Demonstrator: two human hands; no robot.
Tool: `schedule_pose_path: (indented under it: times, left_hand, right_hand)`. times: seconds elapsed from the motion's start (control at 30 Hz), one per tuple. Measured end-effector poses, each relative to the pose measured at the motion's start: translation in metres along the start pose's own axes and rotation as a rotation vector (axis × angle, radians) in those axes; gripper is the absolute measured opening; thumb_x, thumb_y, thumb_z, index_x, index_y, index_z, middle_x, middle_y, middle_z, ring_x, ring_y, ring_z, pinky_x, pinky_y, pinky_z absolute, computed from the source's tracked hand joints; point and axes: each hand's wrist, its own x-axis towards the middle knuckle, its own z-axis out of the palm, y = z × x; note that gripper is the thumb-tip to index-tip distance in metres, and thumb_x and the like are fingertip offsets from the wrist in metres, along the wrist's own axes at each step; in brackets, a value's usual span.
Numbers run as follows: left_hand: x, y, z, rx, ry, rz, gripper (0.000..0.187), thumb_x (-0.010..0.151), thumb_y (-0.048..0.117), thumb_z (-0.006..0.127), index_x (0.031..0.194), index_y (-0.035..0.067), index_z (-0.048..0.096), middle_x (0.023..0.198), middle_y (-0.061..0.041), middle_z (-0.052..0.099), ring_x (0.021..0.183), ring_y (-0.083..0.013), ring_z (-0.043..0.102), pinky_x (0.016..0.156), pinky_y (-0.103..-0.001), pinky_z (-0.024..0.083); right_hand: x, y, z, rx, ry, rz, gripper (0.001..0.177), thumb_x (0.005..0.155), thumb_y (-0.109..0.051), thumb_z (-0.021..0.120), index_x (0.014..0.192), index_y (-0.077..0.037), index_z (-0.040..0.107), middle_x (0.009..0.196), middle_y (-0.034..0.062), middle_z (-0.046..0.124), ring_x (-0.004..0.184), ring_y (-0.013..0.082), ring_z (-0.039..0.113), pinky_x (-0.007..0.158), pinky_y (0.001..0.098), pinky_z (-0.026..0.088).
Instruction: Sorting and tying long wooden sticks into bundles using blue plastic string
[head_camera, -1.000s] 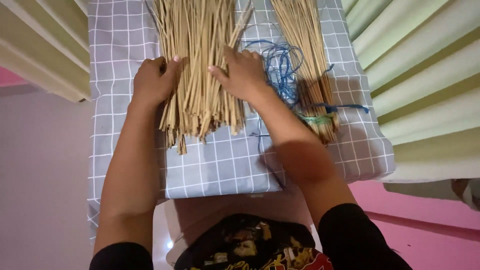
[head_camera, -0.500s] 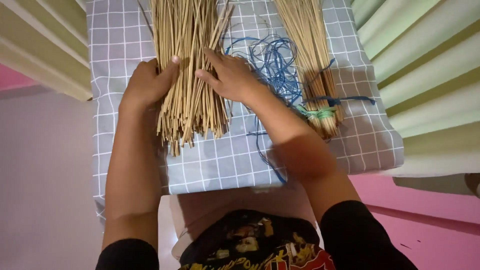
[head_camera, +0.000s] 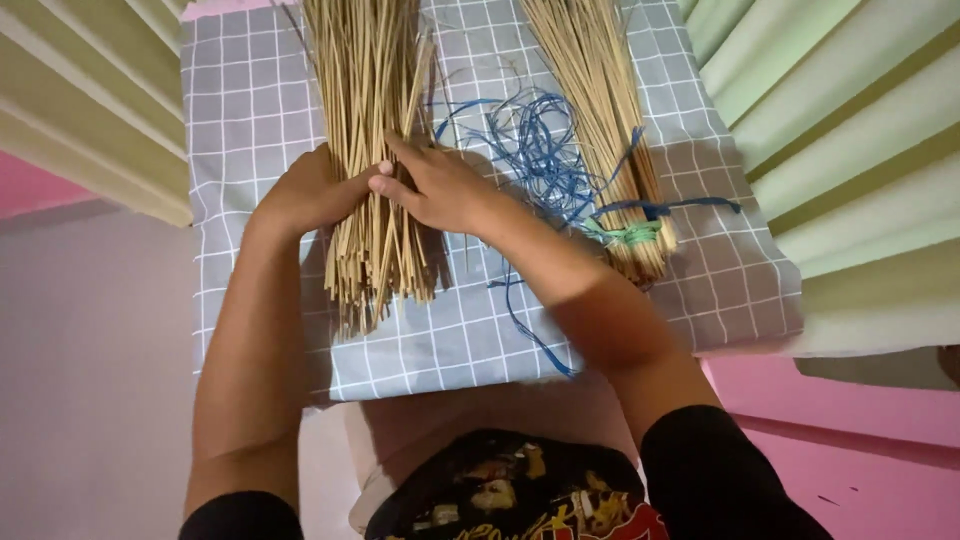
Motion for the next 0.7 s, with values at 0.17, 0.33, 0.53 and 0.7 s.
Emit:
schedule_pose_path:
  times: [0.17,0.33,0.53,0.7]
  left_hand:
    - [-0.012,0.000,-0.008,-0.025,-0.048,-0.028,0.086,0.092,0.063,0.058,0.133,-0.012,0.055,0.121,-0.034,0.064,0.119,-0.0495,0.062,0.097,-0.057,0.049]
    - [-0.005,-0.034,0.000,-0.074,-0.038,-0.073,0.092,0.091,0.068,0.058,0.139,-0.010,0.051,0.129,-0.035,0.061,0.123,-0.0507,0.059,0.098,-0.061,0.048]
    - [0.010,-0.041,0.011,-0.078,0.064,-0.081,0.120,0.086,0.078,0.060,0.158,-0.011,0.023,0.155,-0.039,0.030,0.141,-0.0545,0.041,0.108,-0.067,0.039]
    - [-0.022,0.021,-0.004,-0.219,0.048,0.039,0.095,0.093,0.059,0.065,0.150,-0.010,0.034,0.138,-0.038,0.052,0.129,-0.0515,0.055,0.103,-0.063,0.045]
  right_hand:
    - [-0.002,-0.009,0.005,0.071,-0.074,-0.023,0.082,0.108,-0.059,0.029,0.156,0.007,0.031,0.149,0.0369,0.047,0.136,0.0487,0.052,0.113,0.0573,0.041]
    - [-0.011,-0.019,-0.002,0.117,-0.135,-0.069,0.082,0.108,-0.056,0.034,0.155,0.011,0.032,0.152,0.0391,0.043,0.139,0.0518,0.047,0.114,0.0600,0.038]
    - [-0.009,-0.007,0.002,0.153,-0.077,-0.135,0.075,0.110,-0.053,0.034,0.155,0.007,0.034,0.151,0.0370,0.046,0.138,0.0506,0.049,0.114,0.0593,0.040]
    - [0.002,0.025,0.037,0.199,0.069,-0.209,0.073,0.110,-0.055,0.043,0.153,0.004,0.040,0.133,0.0340,0.063,0.118,0.0497,0.065,0.099,0.0579,0.053]
